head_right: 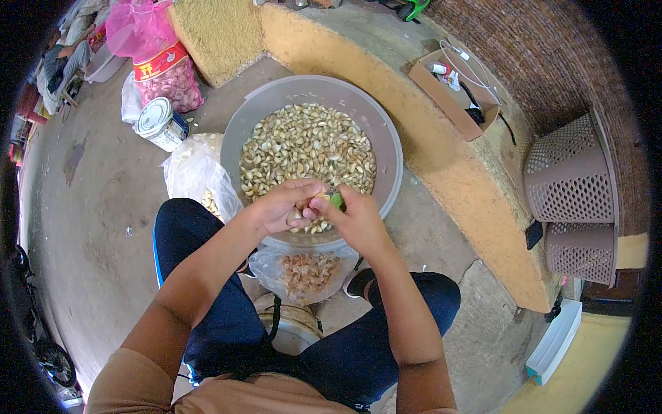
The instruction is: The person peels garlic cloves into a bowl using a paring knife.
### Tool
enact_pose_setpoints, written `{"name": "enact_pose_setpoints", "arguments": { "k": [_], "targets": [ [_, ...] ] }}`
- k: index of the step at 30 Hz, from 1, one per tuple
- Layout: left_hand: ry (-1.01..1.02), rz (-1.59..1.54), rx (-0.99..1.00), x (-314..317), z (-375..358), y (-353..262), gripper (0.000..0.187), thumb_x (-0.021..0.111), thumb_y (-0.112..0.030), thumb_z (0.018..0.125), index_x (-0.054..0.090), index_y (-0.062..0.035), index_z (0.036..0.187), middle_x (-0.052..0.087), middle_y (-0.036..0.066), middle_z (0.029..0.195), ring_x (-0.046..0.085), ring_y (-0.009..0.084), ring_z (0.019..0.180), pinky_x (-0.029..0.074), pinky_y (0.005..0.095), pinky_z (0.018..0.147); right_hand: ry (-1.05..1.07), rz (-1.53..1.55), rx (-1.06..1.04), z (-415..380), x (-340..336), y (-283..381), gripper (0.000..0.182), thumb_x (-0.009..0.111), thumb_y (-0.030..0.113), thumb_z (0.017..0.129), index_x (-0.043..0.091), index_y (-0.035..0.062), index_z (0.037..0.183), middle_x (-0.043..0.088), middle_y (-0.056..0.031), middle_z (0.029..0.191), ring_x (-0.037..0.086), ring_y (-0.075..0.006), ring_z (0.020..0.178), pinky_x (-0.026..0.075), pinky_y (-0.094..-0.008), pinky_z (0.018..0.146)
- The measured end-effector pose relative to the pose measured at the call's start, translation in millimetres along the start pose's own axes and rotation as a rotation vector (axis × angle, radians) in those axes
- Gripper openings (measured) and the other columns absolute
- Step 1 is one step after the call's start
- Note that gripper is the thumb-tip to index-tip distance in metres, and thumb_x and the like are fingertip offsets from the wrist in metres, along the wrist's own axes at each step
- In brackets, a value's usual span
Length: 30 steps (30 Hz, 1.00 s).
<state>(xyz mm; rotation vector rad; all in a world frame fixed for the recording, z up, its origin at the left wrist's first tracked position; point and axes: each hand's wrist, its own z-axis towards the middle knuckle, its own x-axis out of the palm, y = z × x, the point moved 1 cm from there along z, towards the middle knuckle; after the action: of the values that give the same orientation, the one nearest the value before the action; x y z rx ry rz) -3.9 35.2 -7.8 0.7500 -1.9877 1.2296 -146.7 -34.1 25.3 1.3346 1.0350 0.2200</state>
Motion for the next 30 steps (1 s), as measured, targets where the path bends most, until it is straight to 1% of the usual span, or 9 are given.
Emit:
{"name": "enact_pose_setpoints", "arguments": {
  "k": [2, 5, 8, 11, 12, 15, 21, 27, 30],
  "targets": [
    [-0.005, -0.001, 0.005, -1, 1, 1, 0.015, 0.047, -0.02, 0.088, 0.05, -0.0059, 0.087, 0.047, 0.0, 0.071, 0.042, 0.0048, 0.055, 0.03, 0.0159, 0.036, -0.02, 0.028, -0.018, -1, 2, 1, 0.039, 0.06, 0.036, 0.079, 0.051, -0.0014, 0.073, 0.049, -0.0103, 0.054, 0.044, -0.012, 0.051, 0.037, -0.0292, 0.049],
    [-0.033, 0.001, 0.015, 0, 2, 2, 0.016, 0.049, -0.02, 0.087, 0.05, -0.0058, 0.095, 0.048, 0.0, 0.071, 0.042, 0.0058, 0.055, 0.03, 0.0155, 0.036, -0.03, -0.03, -0.018, -1, 1, 2, 0.04, 0.059, 0.037, 0.079, 0.05, -0.0012, 0.071, 0.048, -0.0122, 0.051, 0.044, -0.0154, 0.047, 0.037, -0.0311, 0.047],
    [-0.028, -0.002, 0.015, -2, 3, 3, 0.016, 0.05, -0.02, 0.087, 0.05, -0.0059, 0.095, 0.048, 0.0, 0.071, 0.043, 0.0059, 0.055, 0.03, 0.0155, 0.036, -0.051, -0.114, -0.022, -1, 1, 3, 0.042, 0.058, 0.038, 0.08, 0.049, -0.001, 0.069, 0.047, -0.0148, 0.05, 0.045, -0.0219, 0.044, 0.036, -0.0339, 0.045],
    [-0.048, -0.022, 0.024, 3, 1, 2, 0.013, 0.047, -0.018, 0.088, 0.05, -0.0059, 0.088, 0.047, 0.0, 0.07, 0.042, 0.0048, 0.055, 0.028, 0.0159, 0.036, -0.09, -0.178, -0.049, -2, 2, 6, 0.044, 0.057, 0.04, 0.08, 0.047, -0.0008, 0.067, 0.047, -0.017, 0.049, 0.047, -0.0292, 0.044, 0.036, -0.0365, 0.044],
    [-0.042, -0.043, 0.025, 2, 2, 3, 0.013, 0.047, -0.018, 0.088, 0.049, -0.0059, 0.088, 0.047, -0.001, 0.07, 0.041, 0.0048, 0.055, 0.028, 0.0159, 0.036, -0.103, -0.199, -0.06, -2, 2, 7, 0.044, 0.056, 0.041, 0.079, 0.047, -0.0007, 0.067, 0.047, -0.0177, 0.049, 0.048, -0.0315, 0.045, 0.036, -0.0373, 0.044],
    [-0.038, -0.085, 0.023, -1, 3, 6, 0.012, 0.047, -0.018, 0.088, 0.049, -0.0061, 0.088, 0.047, -0.001, 0.07, 0.041, 0.0046, 0.055, 0.028, 0.016, 0.036, -0.143, -0.24, -0.083, -2, 4, 6, 0.045, 0.056, 0.042, 0.079, 0.046, -0.0003, 0.066, 0.046, -0.0184, 0.048, 0.049, -0.0353, 0.047, 0.036, -0.0392, 0.044],
    [-0.066, -0.097, 0.02, -2, 2, 7, 0.012, 0.047, -0.018, 0.088, 0.049, -0.0067, 0.089, 0.046, -0.002, 0.07, 0.041, 0.0048, 0.055, 0.029, 0.0163, 0.037, -0.169, -0.307, -0.155, 1, 7, 0, 0.043, 0.056, 0.04, 0.079, 0.045, 0.0012, 0.064, 0.045, -0.0183, 0.046, 0.05, -0.0362, 0.046, 0.037, -0.041, 0.043],
    [-0.066, -0.166, 0.038, -3, 4, 10, 0.013, 0.046, -0.019, 0.088, 0.048, -0.0065, 0.09, 0.046, 0.0, 0.07, 0.041, 0.0056, 0.056, 0.03, 0.0172, 0.038, -0.262, -0.456, -0.292, 1, 11, 1, 0.037, 0.059, 0.037, 0.077, 0.047, 0.004, 0.065, 0.047, -0.0149, 0.046, 0.052, -0.033, 0.046, 0.04, -0.0391, 0.043],
    [-0.088, -0.197, 0.051, -3, 5, 12, 0.013, 0.046, -0.019, 0.088, 0.048, -0.0064, 0.089, 0.046, 0.0, 0.069, 0.041, 0.0058, 0.055, 0.031, 0.0176, 0.038, -0.266, -0.525, -0.383, 2, 12, -3, 0.035, 0.06, 0.035, 0.076, 0.047, 0.0043, 0.066, 0.048, -0.0141, 0.048, 0.053, -0.0324, 0.046, 0.04, -0.0389, 0.043]
  ]
}}
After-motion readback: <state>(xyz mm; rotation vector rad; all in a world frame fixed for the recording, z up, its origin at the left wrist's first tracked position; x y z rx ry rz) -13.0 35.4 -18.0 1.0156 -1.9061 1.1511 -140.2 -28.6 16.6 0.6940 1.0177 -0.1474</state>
